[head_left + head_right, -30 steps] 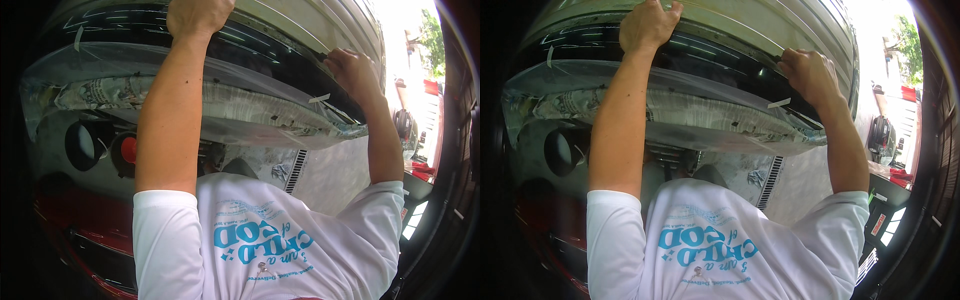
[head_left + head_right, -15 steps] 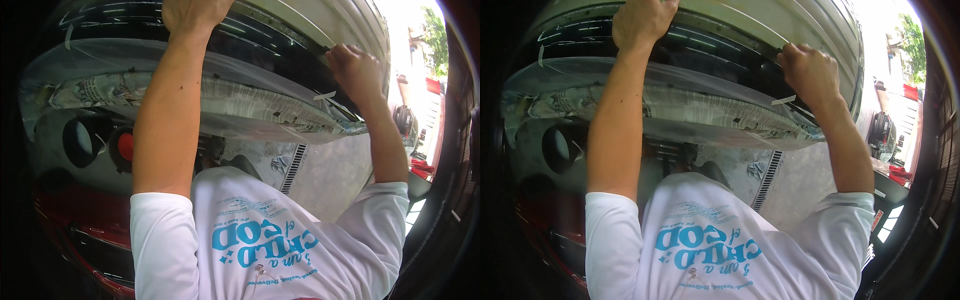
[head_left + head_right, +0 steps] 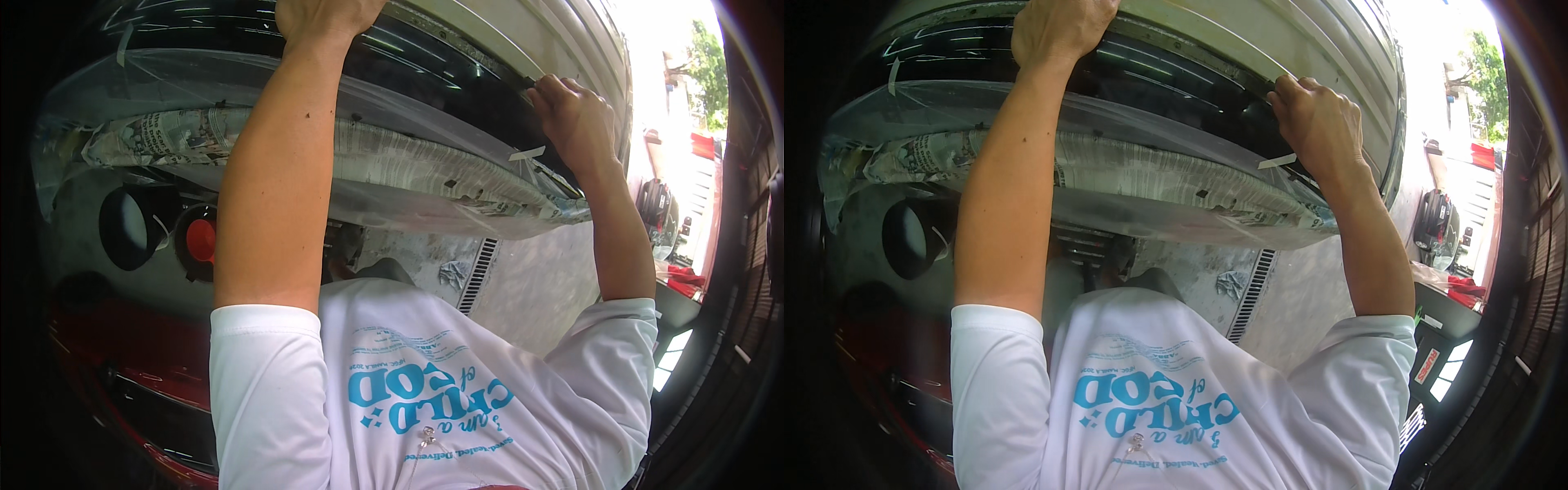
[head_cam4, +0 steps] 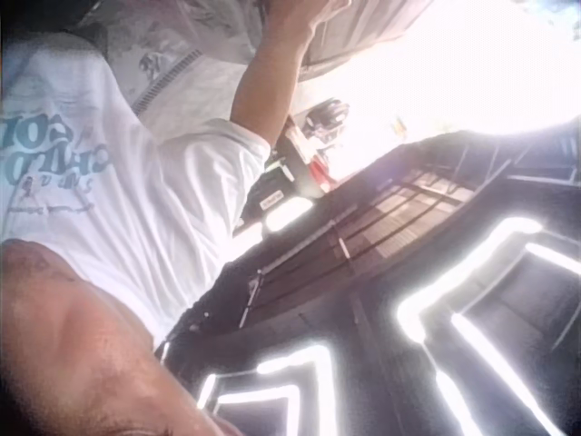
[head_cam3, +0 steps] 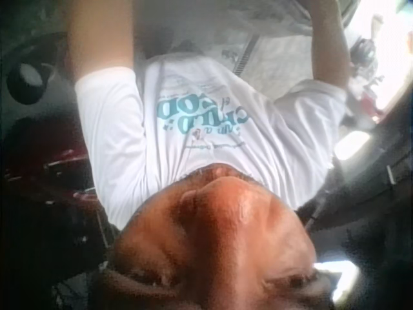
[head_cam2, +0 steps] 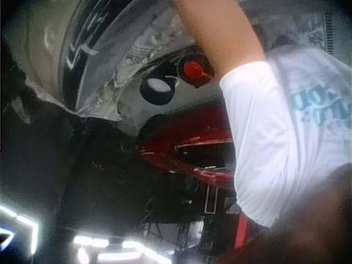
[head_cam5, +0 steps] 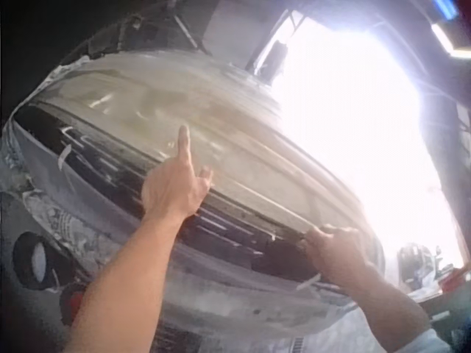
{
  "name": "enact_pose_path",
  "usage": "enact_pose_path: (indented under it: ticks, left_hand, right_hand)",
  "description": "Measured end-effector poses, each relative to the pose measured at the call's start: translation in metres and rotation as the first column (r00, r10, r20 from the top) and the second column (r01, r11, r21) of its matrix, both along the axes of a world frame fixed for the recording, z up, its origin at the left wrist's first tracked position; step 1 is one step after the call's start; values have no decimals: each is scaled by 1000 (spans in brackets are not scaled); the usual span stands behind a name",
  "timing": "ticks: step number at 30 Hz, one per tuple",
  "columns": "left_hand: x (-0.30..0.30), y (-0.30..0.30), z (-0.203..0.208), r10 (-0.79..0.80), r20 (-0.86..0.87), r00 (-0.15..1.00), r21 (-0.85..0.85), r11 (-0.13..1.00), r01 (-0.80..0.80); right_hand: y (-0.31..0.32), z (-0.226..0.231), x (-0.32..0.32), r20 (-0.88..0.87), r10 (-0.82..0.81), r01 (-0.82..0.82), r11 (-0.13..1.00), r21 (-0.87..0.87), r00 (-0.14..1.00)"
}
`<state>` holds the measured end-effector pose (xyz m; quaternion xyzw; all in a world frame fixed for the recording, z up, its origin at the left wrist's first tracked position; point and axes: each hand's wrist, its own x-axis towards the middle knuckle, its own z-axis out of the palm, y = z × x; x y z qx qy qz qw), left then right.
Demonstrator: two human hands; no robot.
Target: The person repeatedly pours a liquid from a red scoop onto the car hood and spreads it with a small block. The hood is masked with newspaper and tape. The person works across the hood surface, refilling the scoop as needed.
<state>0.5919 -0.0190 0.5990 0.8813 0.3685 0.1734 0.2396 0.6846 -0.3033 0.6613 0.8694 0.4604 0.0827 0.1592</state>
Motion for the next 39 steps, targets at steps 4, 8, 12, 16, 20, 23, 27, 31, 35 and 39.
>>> enact_pose_path:
  ticks: [4, 8, 12, 16, 20, 23, 27, 31, 35, 39]
  left_hand:
    - [0, 1, -2, 9, -8, 1000, 44, 999, -9]
    - [-2, 1, 4, 2, -64, 998, -17, 1000, -3]
    - [1, -5, 11, 7, -111, 994, -64, 998, -14]
    - [8, -4, -10, -5, 0, 1000, 35, 999, 5]
    - [0, -3, 2, -4, -17, 1000, 27, 1000, 4]
    - [-2, -1, 10, 24, -40, 999, 38, 999, -23]
    - [0, -1, 0, 27, -23, 999, 58, 998, -26]
    - [-3, -2, 5, 19, -34, 999, 35, 999, -18]
    - [0, -4, 3, 17, -43, 999, 76, 997, -13]
    - [2, 1, 0, -15, -52, 999, 52, 998, 18]
  right_hand:
    - [-4, -4, -3, 40, -19, 19, 1000, 8, 999]
    - [-7, -10, -4, 50, -35, 33, 998, 44, 998]
    - [0, -6, 2, 52, 9, -8, 1000, -15, 999]
    - [35, 8, 42, -31, 149, -152, 979, -134, 988]
    - [44, 34, 32, -184, 41, -82, 972, -221, 982]
    - [9, 35, 12, -129, -24, 10, 994, -108, 991]
    - [-37, 17, 2, -170, -135, 181, 938, 294, 976]
    - [-55, -2, -6, -182, -82, 162, 860, 484, 980]
    - [-59, -38, -11, -192, -13, 139, 738, 661, 981]
    - [-51, -47, -24, -199, -139, 223, 832, 508, 970]
